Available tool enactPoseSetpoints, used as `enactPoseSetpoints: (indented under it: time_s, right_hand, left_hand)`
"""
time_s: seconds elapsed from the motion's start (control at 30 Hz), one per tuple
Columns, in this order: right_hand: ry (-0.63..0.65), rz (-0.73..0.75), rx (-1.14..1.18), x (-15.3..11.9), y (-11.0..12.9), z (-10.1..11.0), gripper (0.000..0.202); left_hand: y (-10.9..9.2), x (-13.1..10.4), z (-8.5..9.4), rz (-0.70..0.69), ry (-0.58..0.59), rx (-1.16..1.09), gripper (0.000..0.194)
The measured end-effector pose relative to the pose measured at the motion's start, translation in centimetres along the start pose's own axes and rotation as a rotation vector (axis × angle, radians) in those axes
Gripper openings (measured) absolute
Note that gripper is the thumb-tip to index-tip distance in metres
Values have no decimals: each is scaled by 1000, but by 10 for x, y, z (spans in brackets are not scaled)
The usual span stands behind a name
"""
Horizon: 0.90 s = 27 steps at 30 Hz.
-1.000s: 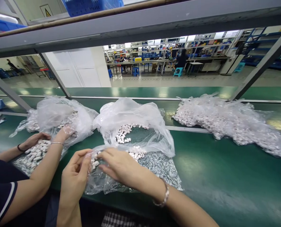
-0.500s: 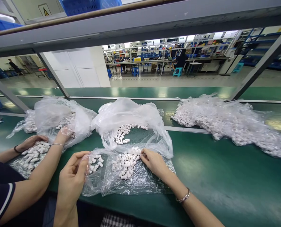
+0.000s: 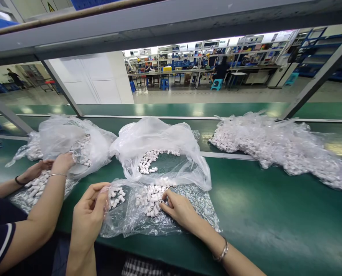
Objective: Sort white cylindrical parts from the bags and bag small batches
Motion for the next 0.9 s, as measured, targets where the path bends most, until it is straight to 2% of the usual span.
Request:
enactPoseSetpoints:
  time_s: [0.1,0.23,0.3,0.37,0.53,0.63,0.7,0.83,0.9]
  right_hand:
    - [-1,-5,132,1,-4,4,44]
    - [164,-101,725,-3,-9,15,46]
    - [226,-112,878,-6,-4,18,49]
    - [213,-98,743,-8,1,16,50]
    - [73,-64,17,-8,7,-7,46]
    - [78,-67,-98,-8,7,-14,45]
    - [114,-62,28,-10,5,-10,49]
    - [295,-130,563,-17,2,2,53]
    - [349,-151,755,-19,5,6,53]
  left_hand:
    - [2,1,2,0,-25,-11,34]
    - [1,1,2,-8,-25,-13,33]
    - [0,1,2,-14,-22,-15,32]
    - [-1,0,2,-17,-31,-14,33]
    - [-3,-1,2,-23,-32,-1,33]
    - [-4,-1,4,-13,-33,2,35]
    - [-4,-1,5,-10,-39,3,36]
    - [-3,-1,5,-1,-55,-12,38]
    - [-2,-1,4,8,-56,-23,38]
Point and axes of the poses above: each hand's wrist, its own x-axis towards the middle knuckle, its own z-axis out of the back of the hand, y = z × x, the point moved 5 cm from there along x, towards the middle knuckle, and after that the axes turned 2 degrees about x, right-handed, at the moved point
